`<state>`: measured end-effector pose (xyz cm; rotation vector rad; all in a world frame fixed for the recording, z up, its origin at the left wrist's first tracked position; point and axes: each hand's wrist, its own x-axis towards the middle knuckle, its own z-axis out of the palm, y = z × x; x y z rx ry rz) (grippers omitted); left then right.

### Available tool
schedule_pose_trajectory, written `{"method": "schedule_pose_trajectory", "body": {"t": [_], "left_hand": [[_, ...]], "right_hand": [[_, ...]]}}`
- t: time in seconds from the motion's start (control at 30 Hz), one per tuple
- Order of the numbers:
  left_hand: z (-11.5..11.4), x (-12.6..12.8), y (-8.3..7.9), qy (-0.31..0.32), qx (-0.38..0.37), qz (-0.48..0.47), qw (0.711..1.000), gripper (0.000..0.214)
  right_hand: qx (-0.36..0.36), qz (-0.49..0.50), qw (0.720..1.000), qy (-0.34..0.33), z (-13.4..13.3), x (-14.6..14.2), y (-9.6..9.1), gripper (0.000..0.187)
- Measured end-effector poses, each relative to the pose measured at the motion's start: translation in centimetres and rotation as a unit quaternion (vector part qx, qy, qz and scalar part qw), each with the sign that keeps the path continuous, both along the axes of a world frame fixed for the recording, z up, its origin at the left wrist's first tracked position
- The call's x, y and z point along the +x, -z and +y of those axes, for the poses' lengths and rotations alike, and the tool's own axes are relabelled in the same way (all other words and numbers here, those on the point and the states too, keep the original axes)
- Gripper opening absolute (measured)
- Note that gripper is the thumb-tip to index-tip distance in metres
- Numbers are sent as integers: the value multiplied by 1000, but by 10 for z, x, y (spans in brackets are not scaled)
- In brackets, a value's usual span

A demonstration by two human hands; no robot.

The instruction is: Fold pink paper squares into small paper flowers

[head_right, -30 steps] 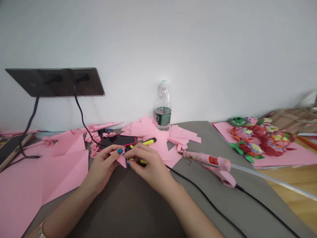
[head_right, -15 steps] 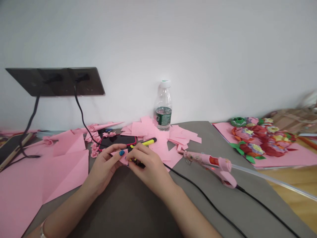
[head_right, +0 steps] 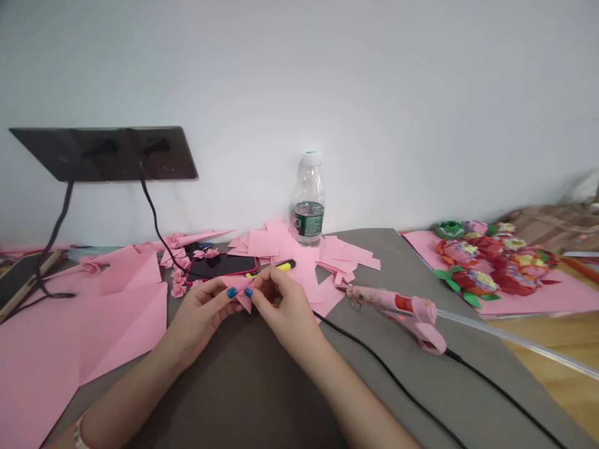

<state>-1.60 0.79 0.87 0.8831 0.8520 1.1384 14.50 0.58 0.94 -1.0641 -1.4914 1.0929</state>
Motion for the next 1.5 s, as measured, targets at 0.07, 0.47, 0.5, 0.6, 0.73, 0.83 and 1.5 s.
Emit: {"method": "schedule_pose_trajectory", "body": {"t": [0.07, 0.47, 0.5, 0.6, 0.73, 0.83, 1.5], "left_hand": [[0, 0, 0, 8, 20, 22, 1000, 25], [2, -2, 7, -8, 36, 65, 997, 27], [2, -2, 6, -12, 39, 67, 997, 26], [2, -2, 6, -18, 47, 75, 996, 22], [2, -2, 6, -21, 55, 90, 994, 17], [2, -2, 6, -21, 54, 97, 994, 19], [-1, 0, 3, -5, 51, 117, 992, 24]], "right_hand": [[-10, 9, 1000, -8, 0, 0, 0, 17], [-32, 33, 999, -13, 5, 2, 2, 25], [-38, 39, 998, -16, 5, 2, 2, 26], [-53, 47, 997, -25, 5, 2, 1, 27], [-62, 39, 997, -34, 6, 4, 0, 26], [-64, 31, 996, -44, 7, 7, -1, 26], [-79, 29, 995, -57, 8, 10, -1, 32]]}}
